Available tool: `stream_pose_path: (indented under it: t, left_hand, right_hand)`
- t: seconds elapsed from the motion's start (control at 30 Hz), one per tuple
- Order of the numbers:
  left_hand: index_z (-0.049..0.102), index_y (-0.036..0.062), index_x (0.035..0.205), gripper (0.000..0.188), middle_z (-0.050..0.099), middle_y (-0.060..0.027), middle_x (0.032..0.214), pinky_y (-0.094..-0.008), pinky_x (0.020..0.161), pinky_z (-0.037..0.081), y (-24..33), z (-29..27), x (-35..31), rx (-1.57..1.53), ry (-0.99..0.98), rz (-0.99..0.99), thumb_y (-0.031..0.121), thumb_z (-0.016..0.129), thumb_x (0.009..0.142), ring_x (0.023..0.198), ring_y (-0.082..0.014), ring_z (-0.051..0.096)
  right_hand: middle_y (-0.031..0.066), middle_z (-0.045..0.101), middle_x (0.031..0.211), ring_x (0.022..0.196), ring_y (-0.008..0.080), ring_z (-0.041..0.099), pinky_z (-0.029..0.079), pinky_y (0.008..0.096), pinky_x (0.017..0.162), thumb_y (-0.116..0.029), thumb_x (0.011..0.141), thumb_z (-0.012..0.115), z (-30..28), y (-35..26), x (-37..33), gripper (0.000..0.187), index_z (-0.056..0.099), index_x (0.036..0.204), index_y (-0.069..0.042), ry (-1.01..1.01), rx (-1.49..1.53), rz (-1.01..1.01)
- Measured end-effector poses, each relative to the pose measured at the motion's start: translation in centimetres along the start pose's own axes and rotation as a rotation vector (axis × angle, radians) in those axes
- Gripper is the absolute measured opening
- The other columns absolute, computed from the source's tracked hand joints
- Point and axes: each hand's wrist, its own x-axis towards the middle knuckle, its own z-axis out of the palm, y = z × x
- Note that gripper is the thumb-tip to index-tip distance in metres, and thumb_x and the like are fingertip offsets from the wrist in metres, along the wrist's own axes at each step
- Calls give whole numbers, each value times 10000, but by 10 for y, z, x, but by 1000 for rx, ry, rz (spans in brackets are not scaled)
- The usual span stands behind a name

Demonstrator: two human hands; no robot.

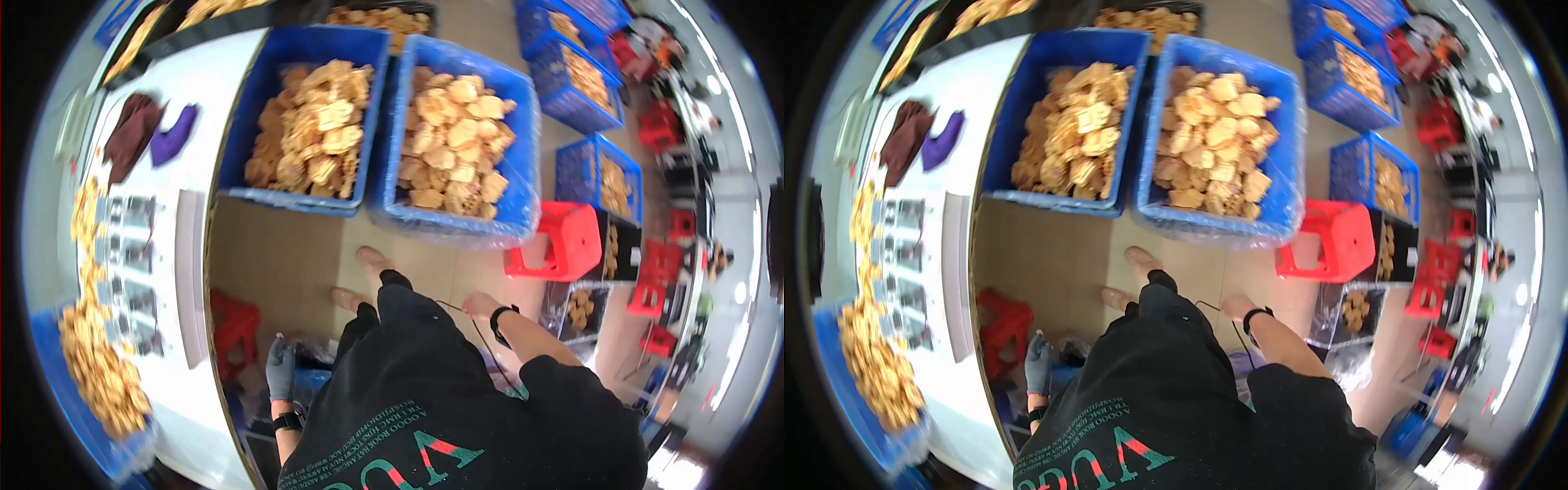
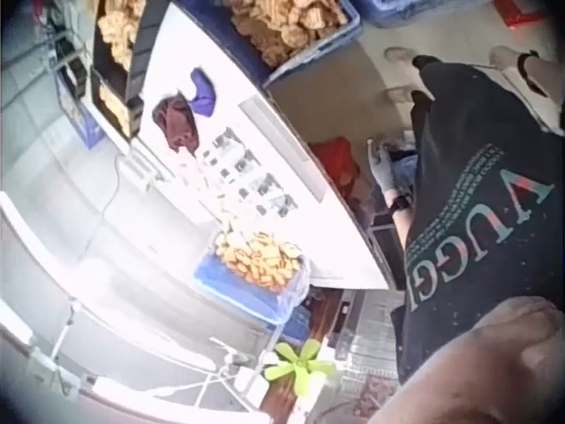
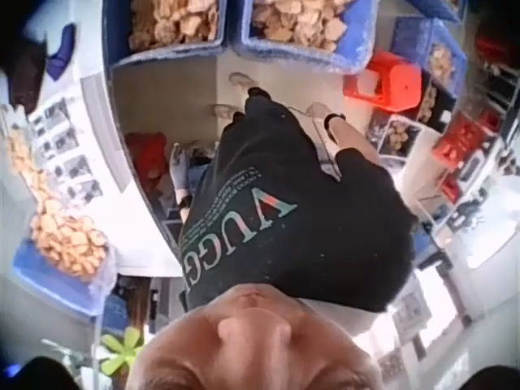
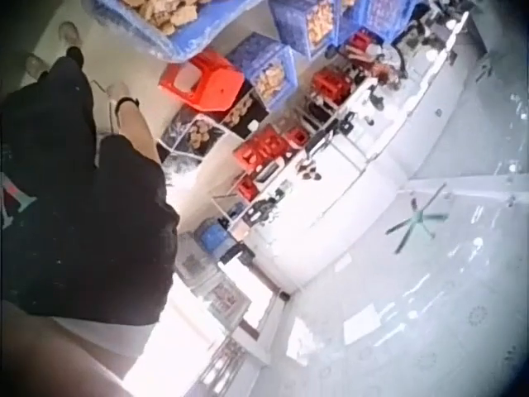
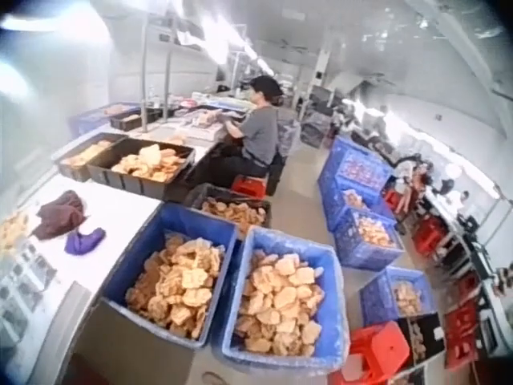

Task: Using a testing jig to check the tension or electrical conductivity of small plastic toy components.

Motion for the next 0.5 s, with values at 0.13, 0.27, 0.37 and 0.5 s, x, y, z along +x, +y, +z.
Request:
stream_pose_path:
  t: [0.13, 0.27, 0.37, 0.5]
  left_hand:
    - [476, -32, 1378, 482, 563, -142, 1370, -294, 1055, 394, 27, -11, -2, 153, -224, -164, 127, 576, 934, 1258, -183, 524]
    - [474, -39, 1375, 487, 582, -157, 1334, -299, 1049, 396, -14, -30, 37, 329, -304, -28, 155, 570, 939, 1235, -203, 540]
    - [476, -37, 1374, 493, 583, -148, 1326, -302, 1037, 398, -29, -35, 51, 399, -297, -82, 184, 568, 943, 1221, -216, 542]
    - [590, 5, 1232, 359, 622, -23, 1043, -291, 842, 469, -18, -7, 56, 122, -224, -160, 183, 567, 921, 928, -144, 572]
  right_hand:
    - [79, 735, 805, 833, 228, 691, 518, 367, 789, -315, 938, 415, 82, -33, -108, 407, 718, 901, -46, -35, 191, 356]
    - [63, 742, 810, 907, 238, 687, 502, 372, 847, -355, 941, 397, 142, -46, -147, 441, 728, 889, -67, 23, 397, 556]
    - [62, 740, 806, 893, 252, 689, 505, 393, 842, -388, 943, 410, 166, -44, -159, 436, 728, 894, -94, 41, 454, 552]
    - [122, 715, 1036, 1040, 330, 653, 495, 459, 909, -378, 875, 501, 198, 5, -138, 358, 727, 1016, -139, 0, 380, 646]
